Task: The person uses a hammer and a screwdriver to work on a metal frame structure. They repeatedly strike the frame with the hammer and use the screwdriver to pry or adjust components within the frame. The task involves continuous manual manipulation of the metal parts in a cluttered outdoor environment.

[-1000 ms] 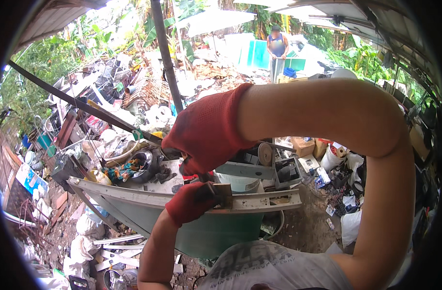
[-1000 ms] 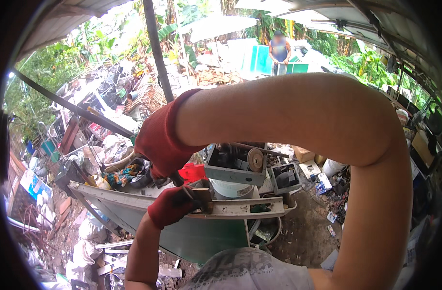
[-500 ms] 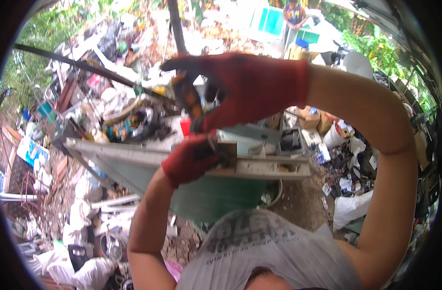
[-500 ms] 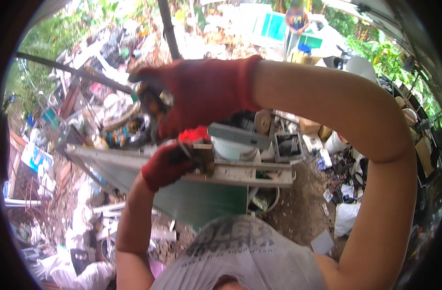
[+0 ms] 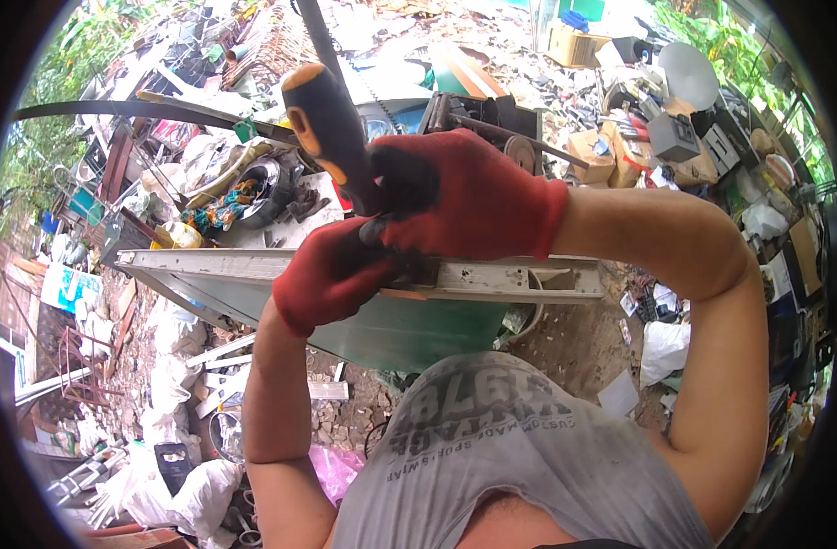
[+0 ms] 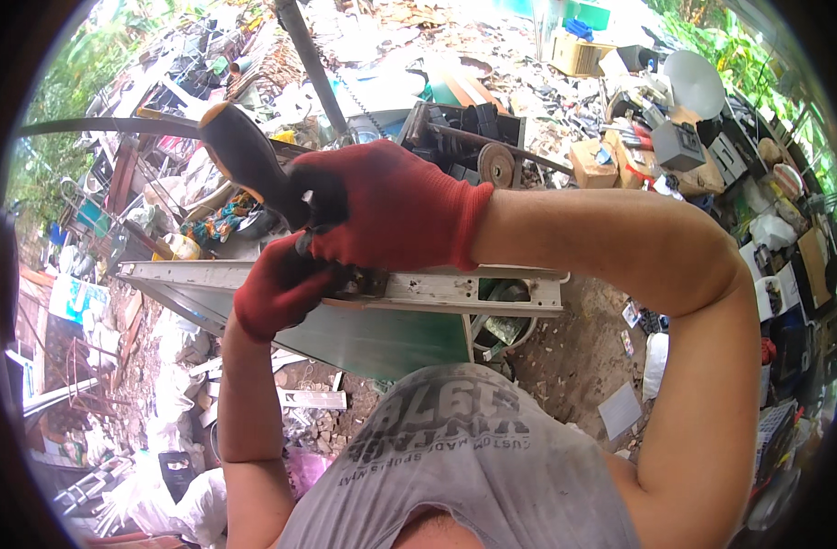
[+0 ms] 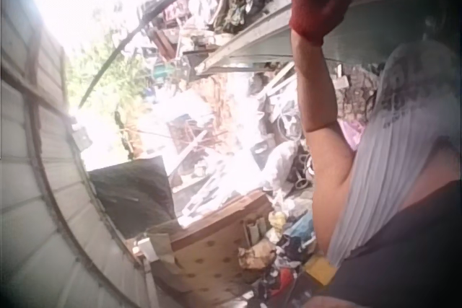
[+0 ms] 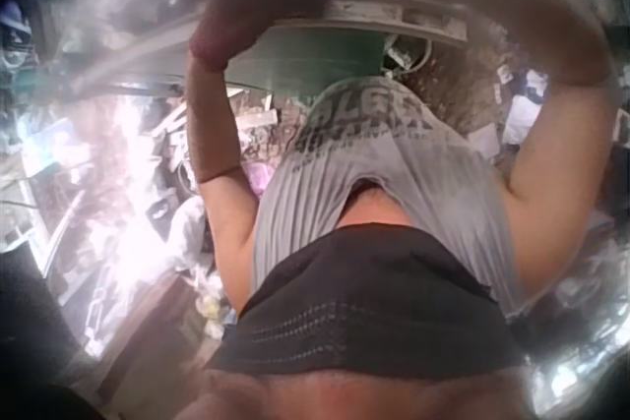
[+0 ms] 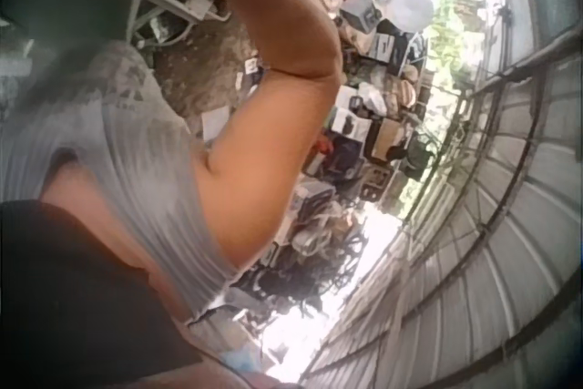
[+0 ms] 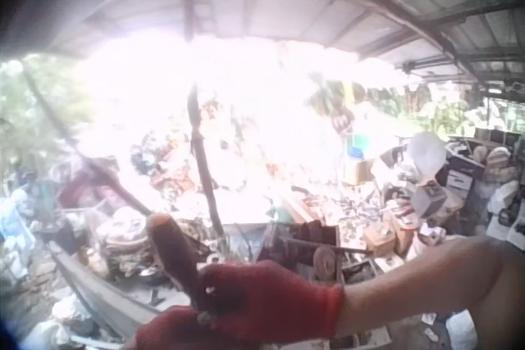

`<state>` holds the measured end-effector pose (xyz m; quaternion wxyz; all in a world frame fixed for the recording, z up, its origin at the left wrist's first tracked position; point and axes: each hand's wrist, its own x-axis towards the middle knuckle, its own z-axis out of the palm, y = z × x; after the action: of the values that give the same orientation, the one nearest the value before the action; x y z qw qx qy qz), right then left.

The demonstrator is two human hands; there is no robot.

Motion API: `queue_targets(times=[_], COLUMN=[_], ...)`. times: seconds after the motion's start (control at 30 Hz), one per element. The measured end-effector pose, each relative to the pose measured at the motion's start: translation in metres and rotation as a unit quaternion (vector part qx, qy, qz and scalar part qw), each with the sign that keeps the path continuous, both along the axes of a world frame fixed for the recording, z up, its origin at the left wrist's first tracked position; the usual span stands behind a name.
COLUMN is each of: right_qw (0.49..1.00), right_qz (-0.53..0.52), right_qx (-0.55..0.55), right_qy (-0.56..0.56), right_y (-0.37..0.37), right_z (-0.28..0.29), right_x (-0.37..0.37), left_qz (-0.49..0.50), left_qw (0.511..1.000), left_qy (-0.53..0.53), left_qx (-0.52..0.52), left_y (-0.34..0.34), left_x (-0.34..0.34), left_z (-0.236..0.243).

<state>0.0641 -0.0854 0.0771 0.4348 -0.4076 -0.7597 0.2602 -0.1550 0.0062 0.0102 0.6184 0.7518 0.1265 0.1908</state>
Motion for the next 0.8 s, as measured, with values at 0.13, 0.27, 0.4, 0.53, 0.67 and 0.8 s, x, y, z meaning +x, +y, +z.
queue_targets(times=[0.13, 0.27, 0.4, 0.53, 0.67, 0.8], right_qw=[0.997, 0.998, 0.998, 0.995, 0.994, 0.998], right_qz=[-0.021, 0.000, 0.005, 0.013, 0.002, 0.013], right_qx=[0.051, 0.058, 0.063, 0.054, 0.067, -0.015], right_qy=[-0.057, 0.001, 0.031, 0.080, 0.085, 0.064], right_y=[-0.003, 0.000, 0.002, 0.006, 0.005, -0.005], right_z=[0.000, -0.005, -0.008, -0.010, -0.013, -0.005], right_x=[0.009, 0.011, 0.015, 0.018, 0.019, 0.022], left_qz=[-0.014, -0.003, -0.004, -0.007, -0.049, -0.038], left_qw=[0.997, 0.999, 0.999, 0.998, 0.976, 0.980], left_qy=[0.065, 0.036, 0.028, 0.032, 0.015, 0.012], left_qx=[-0.038, 0.010, 0.017, 0.062, 0.212, 0.196], left_y=[0.003, 0.000, 0.000, 0.003, 0.010, 0.009], left_x=[-0.006, -0.004, -0.006, -0.003, -0.006, -0.009], left_z=[0.014, 0.009, 0.008, 0.008, 0.010, 0.009])
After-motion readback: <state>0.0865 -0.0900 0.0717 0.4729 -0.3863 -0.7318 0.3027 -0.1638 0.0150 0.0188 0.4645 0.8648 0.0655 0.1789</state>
